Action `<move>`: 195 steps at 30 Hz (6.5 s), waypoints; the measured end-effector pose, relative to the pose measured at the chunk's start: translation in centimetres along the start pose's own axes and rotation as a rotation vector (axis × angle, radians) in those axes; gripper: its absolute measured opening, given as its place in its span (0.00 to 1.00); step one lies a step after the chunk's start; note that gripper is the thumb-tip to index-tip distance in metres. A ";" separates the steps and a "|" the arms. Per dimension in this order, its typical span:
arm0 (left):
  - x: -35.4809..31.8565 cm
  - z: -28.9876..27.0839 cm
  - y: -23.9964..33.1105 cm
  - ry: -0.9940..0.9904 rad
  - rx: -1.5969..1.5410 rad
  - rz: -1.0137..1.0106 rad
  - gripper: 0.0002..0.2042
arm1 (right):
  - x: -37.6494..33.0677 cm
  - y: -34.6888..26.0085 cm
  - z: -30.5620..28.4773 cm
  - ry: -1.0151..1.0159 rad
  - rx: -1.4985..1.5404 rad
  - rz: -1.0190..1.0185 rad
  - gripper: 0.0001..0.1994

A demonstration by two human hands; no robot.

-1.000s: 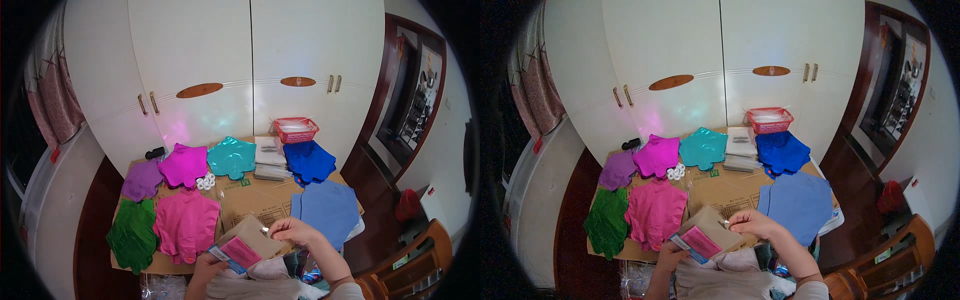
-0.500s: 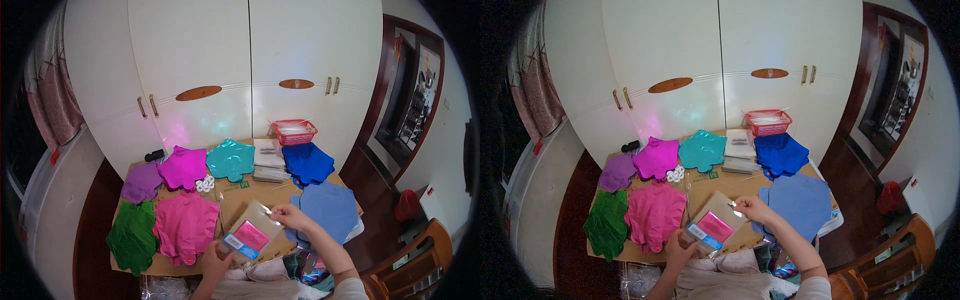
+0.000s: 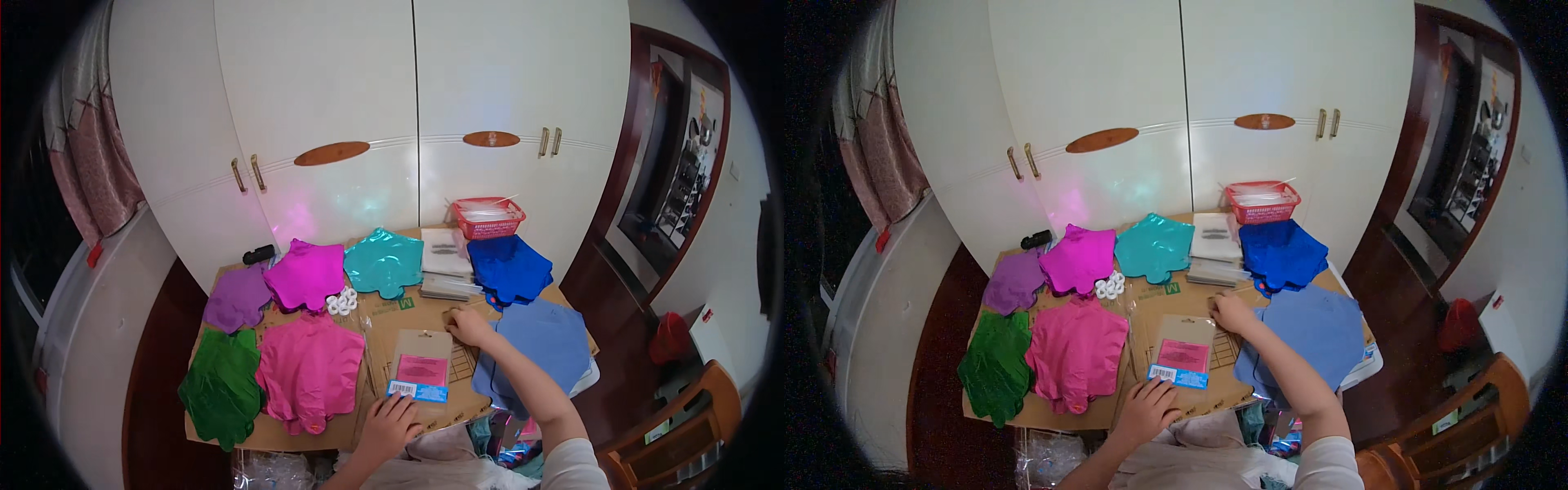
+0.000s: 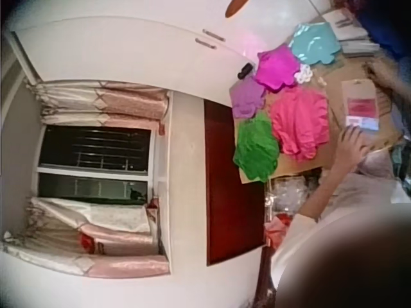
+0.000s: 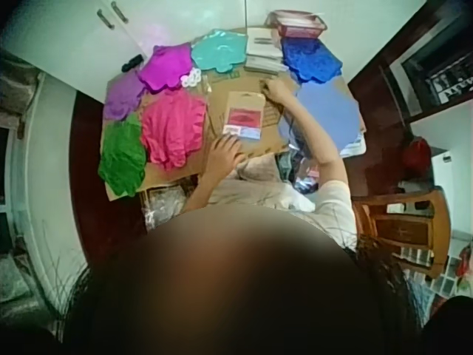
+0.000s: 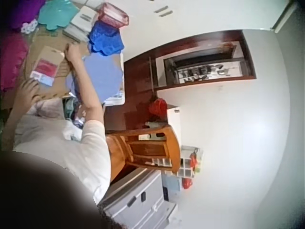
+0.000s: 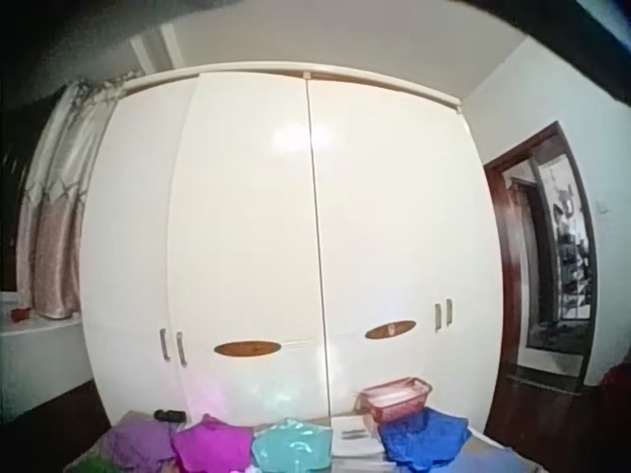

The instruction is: Packaging various colorful balloons into plastic bags with cardboard backing.

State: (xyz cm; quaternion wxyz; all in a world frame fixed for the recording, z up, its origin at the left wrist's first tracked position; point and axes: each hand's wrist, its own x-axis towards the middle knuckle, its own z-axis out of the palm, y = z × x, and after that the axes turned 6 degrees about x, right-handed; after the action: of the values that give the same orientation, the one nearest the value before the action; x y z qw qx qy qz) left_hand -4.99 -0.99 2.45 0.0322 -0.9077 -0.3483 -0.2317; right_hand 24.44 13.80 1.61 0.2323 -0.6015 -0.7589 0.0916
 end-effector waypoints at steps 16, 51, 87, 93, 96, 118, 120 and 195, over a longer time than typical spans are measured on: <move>-2.0 -3.8 -0.7 0.041 0.097 -0.021 0.13 | -9.8 -14.4 -1.8 -0.123 0.272 -0.578 0.11; -0.7 -1.2 -1.1 -0.024 0.287 -0.183 0.05 | -10.4 -12.7 3.3 0.201 -0.109 -0.427 0.16; 2.3 -0.2 -4.3 -0.073 0.006 0.002 0.08 | -8.7 -10.3 3.0 -0.061 0.076 -0.298 0.20; 3.2 1.8 1.3 0.019 -0.136 0.046 0.07 | -7.7 -8.3 2.9 -0.233 0.236 -0.304 0.21; 3.4 2.5 2.5 0.000 -0.141 -0.028 0.07 | -7.5 -8.1 2.5 -0.290 0.258 -0.304 0.22; 2.2 0.6 1.6 0.185 -0.400 0.083 0.06 | -8.7 -8.8 2.1 -0.328 0.212 -0.346 0.27; -0.4 -0.9 0.8 0.083 -0.891 -0.253 0.05 | -9.1 -9.0 1.8 -0.344 0.188 -0.371 0.27; -5.9 -0.8 3.4 -0.308 -1.210 -0.674 0.11 | -23.6 -15.2 1.5 -0.206 1.357 0.314 0.09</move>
State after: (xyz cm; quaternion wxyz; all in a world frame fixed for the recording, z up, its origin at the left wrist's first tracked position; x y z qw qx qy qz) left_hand -7.00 -7.36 0.89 -0.6007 -0.6317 -0.4210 -0.2507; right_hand 14.48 -12.54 0.97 0.4674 -0.4142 -0.4564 0.6338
